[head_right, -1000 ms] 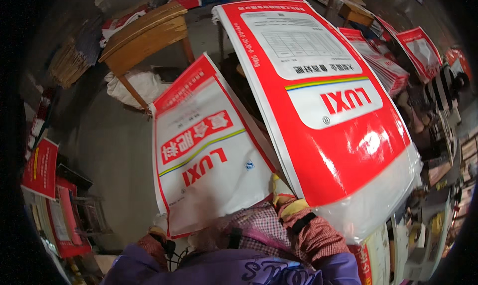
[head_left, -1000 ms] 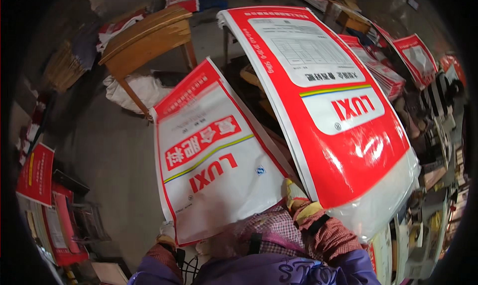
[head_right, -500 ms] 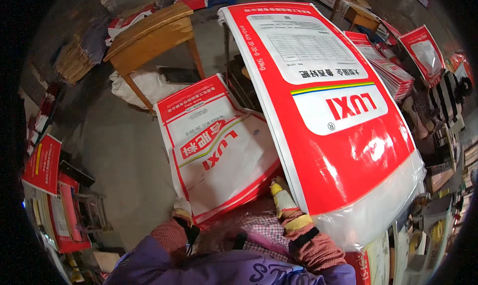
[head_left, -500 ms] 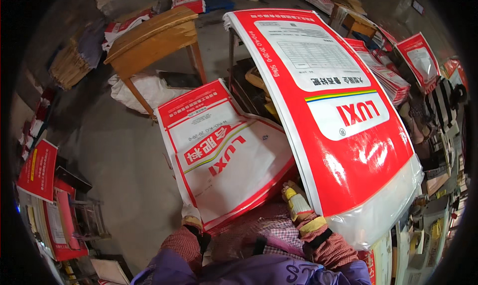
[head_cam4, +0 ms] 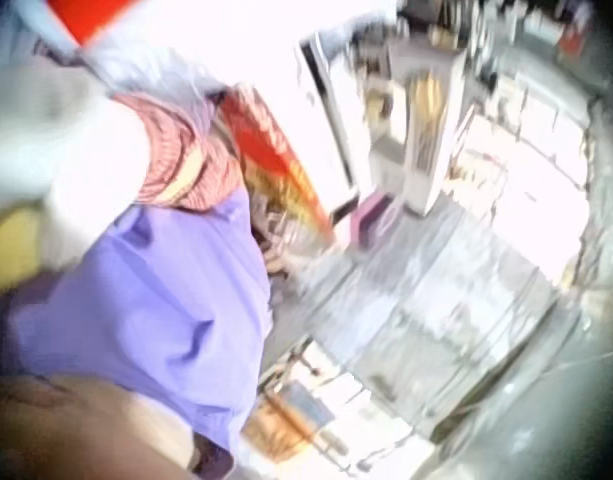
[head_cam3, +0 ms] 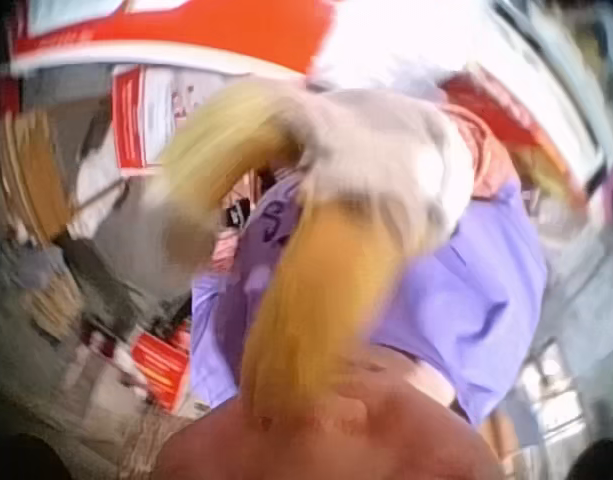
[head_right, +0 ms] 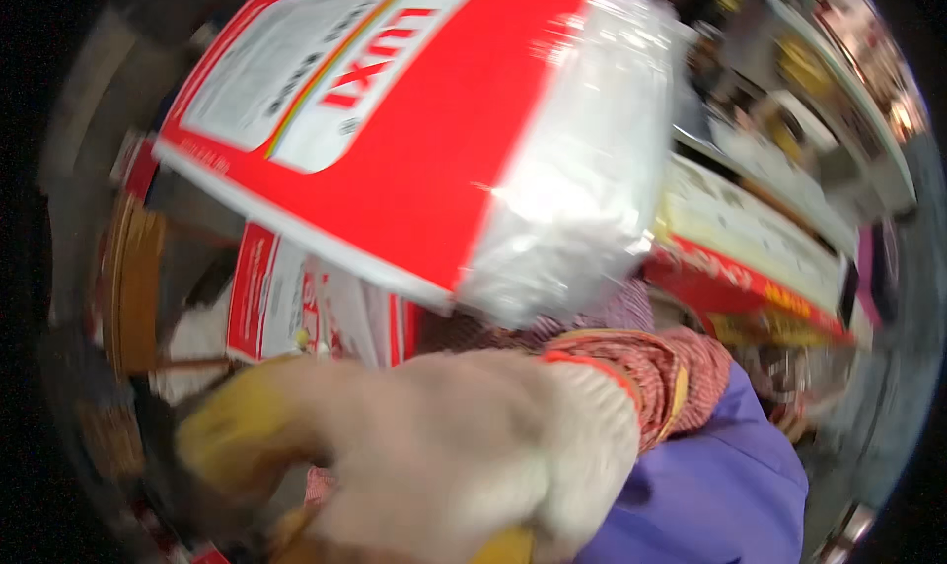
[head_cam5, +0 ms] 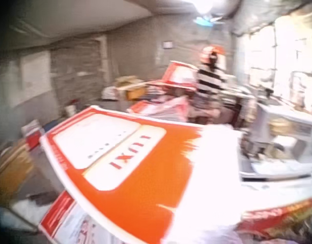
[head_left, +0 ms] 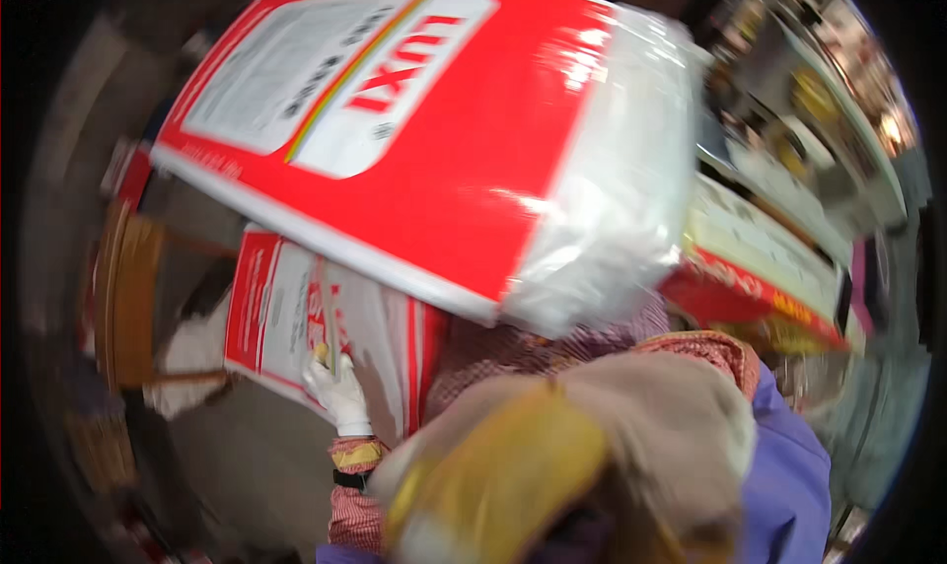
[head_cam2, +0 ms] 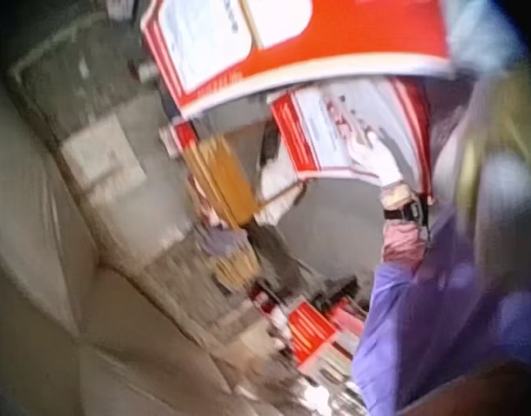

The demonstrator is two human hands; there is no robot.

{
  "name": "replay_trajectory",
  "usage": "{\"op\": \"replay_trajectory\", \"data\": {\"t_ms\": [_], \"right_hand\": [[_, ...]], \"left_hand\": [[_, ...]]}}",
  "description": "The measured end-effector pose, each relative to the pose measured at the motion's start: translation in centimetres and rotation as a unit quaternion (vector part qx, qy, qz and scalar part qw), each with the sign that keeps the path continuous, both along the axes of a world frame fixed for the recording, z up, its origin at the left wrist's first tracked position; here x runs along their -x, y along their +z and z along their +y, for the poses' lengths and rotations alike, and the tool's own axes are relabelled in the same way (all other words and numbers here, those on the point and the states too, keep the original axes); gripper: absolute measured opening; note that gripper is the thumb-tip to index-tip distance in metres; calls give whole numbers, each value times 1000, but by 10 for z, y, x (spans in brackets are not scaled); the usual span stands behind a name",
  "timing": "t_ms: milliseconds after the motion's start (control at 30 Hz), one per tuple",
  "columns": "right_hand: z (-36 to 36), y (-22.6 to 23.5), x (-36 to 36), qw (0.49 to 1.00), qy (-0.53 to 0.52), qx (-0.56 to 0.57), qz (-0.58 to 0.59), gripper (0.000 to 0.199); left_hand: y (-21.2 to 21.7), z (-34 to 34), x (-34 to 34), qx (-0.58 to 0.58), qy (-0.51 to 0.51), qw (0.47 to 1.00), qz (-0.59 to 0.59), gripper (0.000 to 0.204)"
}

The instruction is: Stacking and folding plastic fertilizer bags for processing.

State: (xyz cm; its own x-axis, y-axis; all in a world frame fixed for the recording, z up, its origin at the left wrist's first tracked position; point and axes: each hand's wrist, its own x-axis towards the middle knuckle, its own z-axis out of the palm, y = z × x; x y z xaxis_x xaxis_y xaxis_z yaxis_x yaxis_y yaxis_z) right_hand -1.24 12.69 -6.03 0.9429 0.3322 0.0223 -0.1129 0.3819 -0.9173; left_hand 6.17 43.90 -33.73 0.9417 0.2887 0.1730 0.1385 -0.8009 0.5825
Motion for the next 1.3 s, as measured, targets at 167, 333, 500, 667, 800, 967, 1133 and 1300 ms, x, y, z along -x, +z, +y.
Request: {"op": "replay_trajectory", "data": {"t_ms": [167,333,500,667,800,967,1133,1300], "right_hand": [[-35,-11,38,983,-172,29,-52,22],[-35,-20,41,958,-264,47,-98,20],[-61,-16,-19,923,-345,68,-155,19],[-100,-35,72,888,-392,94,-222,19],[-133,-55,32,874,-482,50,-22,18],[-131,-115,-22,876,-388,271,95,41],[-117,-107,-53,852,-250,453,81,34],[-99,-102,-50,882,-293,359,85,26]], "left_hand": [[110,-172,-27,60,-357,908,-210,31],[137,-255,-19,-105,-514,830,-188,62],[135,-295,-28,-171,-525,802,-228,51],[134,-293,-56,6,-534,827,-175,6],[154,-284,-67,264,-485,825,118,19],[177,-288,-63,262,-472,828,153,19],[185,-284,-63,290,-478,818,132,23],[187,-280,-72,330,-456,791,238,26]]}}
